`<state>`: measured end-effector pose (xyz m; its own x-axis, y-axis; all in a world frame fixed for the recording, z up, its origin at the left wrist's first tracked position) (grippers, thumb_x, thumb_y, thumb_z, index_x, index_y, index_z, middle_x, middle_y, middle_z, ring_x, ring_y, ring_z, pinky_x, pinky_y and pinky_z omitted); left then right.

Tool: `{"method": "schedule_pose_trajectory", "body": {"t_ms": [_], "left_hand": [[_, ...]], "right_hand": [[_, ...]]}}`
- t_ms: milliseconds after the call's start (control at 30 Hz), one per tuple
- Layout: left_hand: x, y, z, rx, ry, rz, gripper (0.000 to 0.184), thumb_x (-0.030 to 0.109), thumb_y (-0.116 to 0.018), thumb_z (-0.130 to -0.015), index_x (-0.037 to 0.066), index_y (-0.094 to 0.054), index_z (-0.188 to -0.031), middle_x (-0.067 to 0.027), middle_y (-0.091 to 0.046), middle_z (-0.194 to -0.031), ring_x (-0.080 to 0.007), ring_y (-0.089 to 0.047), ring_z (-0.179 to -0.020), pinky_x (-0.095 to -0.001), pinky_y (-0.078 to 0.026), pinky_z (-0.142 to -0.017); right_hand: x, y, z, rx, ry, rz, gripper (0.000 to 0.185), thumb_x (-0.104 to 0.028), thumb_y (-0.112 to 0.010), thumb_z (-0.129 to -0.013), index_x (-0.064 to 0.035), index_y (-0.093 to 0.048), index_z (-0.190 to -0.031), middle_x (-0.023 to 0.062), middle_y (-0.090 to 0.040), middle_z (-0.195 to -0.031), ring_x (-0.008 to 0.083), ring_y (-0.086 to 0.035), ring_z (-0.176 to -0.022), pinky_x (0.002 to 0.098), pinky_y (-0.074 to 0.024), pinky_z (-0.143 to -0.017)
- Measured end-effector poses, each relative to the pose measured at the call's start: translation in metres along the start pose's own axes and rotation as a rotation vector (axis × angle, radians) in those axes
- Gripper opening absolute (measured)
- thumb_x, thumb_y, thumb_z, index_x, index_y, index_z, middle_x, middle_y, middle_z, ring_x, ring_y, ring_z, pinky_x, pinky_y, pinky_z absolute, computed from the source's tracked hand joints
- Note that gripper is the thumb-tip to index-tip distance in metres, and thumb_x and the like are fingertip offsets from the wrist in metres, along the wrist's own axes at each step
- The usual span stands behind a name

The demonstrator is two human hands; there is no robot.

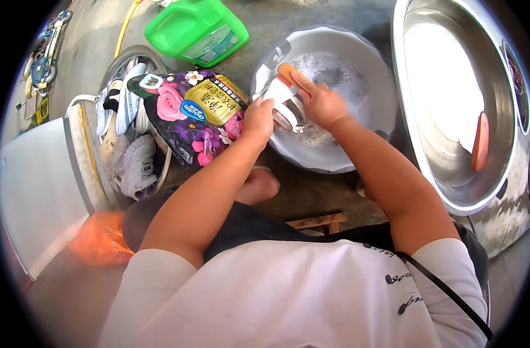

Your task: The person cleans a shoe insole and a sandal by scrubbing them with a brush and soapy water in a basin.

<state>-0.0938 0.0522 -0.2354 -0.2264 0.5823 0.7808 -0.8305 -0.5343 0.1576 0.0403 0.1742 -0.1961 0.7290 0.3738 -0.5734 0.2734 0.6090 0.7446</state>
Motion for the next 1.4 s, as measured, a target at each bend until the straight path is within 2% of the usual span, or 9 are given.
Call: {"method": "schedule_pose_trajectory", "body": {"t_ms": [133,467,633,767,833,900,1000,1167,1400], "left_hand": [[0.01,-0.002,0.01,-0.025,0.045,0.15,0.035,0.02,-0.049,-0.094,-0.005,-0.054,-0.118,-0.014,-0.063,-0.102,-0.0232,-0.066,-0.088,-0.0365,-0.057,-0.075],[0.011,-0.003,0.007,-0.002,0.001,0.137,0.033,0.023,-0.048,-0.091,-0.005,-0.062,-0.103,-0.0115,-0.064,-0.09,-0.0185,-0.061,-0.078,-0.0323,-0.05,-0.069],[0.003,-0.003,0.001,0.002,-0.038,0.141,0.036,0.024,-0.047,-0.091,-0.005,-0.061,-0.104,-0.0144,-0.065,-0.092,-0.0223,-0.062,-0.079,-0.0341,-0.049,-0.074],[0.0,0.006,-0.012,0.031,-0.241,-0.054,0.033,0.024,-0.044,-0.09,-0.005,-0.059,-0.087,-0.0224,-0.064,-0.088,-0.0319,-0.059,-0.076,-0.0396,-0.046,-0.075],[0.018,-0.001,0.001,-0.015,-0.246,-0.07,0.03,0.022,-0.046,-0.09,-0.005,-0.058,-0.085,-0.0239,-0.063,-0.085,-0.0364,-0.058,-0.074,-0.0425,-0.046,-0.073],[0.044,-0.009,0.022,-0.084,-0.239,-0.091,0.027,0.021,-0.047,-0.09,-0.004,-0.057,-0.084,-0.0244,-0.062,-0.082,-0.0392,-0.057,-0.073,-0.0445,-0.046,-0.072],[0.115,-0.036,0.058,-0.103,-0.716,-0.632,0.016,0.015,-0.055,-0.085,0.003,-0.055,-0.075,-0.0165,-0.06,-0.076,-0.0385,-0.058,-0.068,-0.0453,-0.047,-0.062],[0.158,-0.076,0.108,-0.205,-1.186,-0.83,0.011,0.014,-0.063,-0.073,0.005,-0.057,-0.072,-0.0109,-0.059,-0.078,-0.033,-0.06,-0.07,-0.0443,-0.051,-0.063],[0.151,-0.086,0.124,-0.235,-1.367,-0.927,0.011,0.013,-0.063,-0.072,0.005,-0.065,-0.078,-0.0074,-0.064,-0.093,-0.0296,-0.061,-0.089,-0.044,-0.051,-0.078]], "right_hand": [[-0.039,-0.021,0.021,0.048,0.263,-0.194,0.045,-0.039,-0.048,-0.098,-0.0425,-0.044,-0.142,0.0212,-0.064,-0.099,0.0395,-0.066,-0.091,0.0461,-0.0506,-0.086],[0.151,-0.029,-0.013,-0.004,-0.522,-0.12,0.05,-0.039,-0.042,-0.101,-0.0303,-0.036,-0.15,0.0197,-0.058,-0.132,0.0356,-0.057,-0.119,0.0431,-0.0417,-0.103],[0.032,-0.007,0.01,0.032,-0.014,-0.723,0.044,-0.031,-0.046,-0.101,-0.0267,-0.046,-0.145,0.0183,-0.054,-0.138,0.0336,-0.054,-0.124,0.0341,-0.0385,-0.106],[-0.033,-0.013,0.027,-0.092,0.341,-0.567,0.046,-0.033,-0.047,-0.1,-0.0288,-0.043,-0.147,0.0208,-0.057,-0.132,0.0369,-0.057,-0.119,0.0365,-0.041,-0.104],[0.019,-0.015,0.001,-0.18,-0.077,-0.087,0.05,-0.039,-0.047,-0.099,-0.0298,-0.04,-0.148,0.0209,-0.062,-0.124,0.0372,-0.059,-0.113,0.0383,-0.0434,-0.101],[0.046,-0.01,-0.016,-0.067,-0.089,-0.104,0.052,-0.045,-0.044,-0.099,-0.0305,-0.039,-0.149,0.0207,-0.065,-0.115,0.036,-0.061,-0.111,0.0405,-0.0441,-0.099],[0.068,0.037,-0.031,0.275,-0.094,-0.447,0.055,-0.051,-0.043,-0.099,-0.0279,-0.04,-0.149,0.0161,-0.067,-0.104,0.028,-0.067,-0.091,0.0383,-0.0512,-0.083],[0.03,0.071,-0.035,-0.169,-0.071,-0.857,0.068,-0.062,-0.049,-0.094,-0.0219,-0.043,-0.148,-0.0003,-0.059,-0.084,0.0058,-0.044,-0.053,0.0213,-0.0353,-0.045],[0.035,0.078,0.004,-0.396,-0.159,-0.488,0.085,-0.035,-0.071,-0.079,-0.0232,-0.031,-0.153,0.0037,-0.062,-0.083,0.008,-0.055,-0.052,0.0203,-0.0358,-0.043]]}}
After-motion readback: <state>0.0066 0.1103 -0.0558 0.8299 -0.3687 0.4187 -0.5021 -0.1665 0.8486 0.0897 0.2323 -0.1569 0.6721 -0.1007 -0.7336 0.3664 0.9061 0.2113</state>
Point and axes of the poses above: each hand's wrist, its own z-axis away from the middle knuckle, its own y-axis out of the back of the hand, x = y × z, the point moved 10 cm from there along -z, towards the middle knuckle
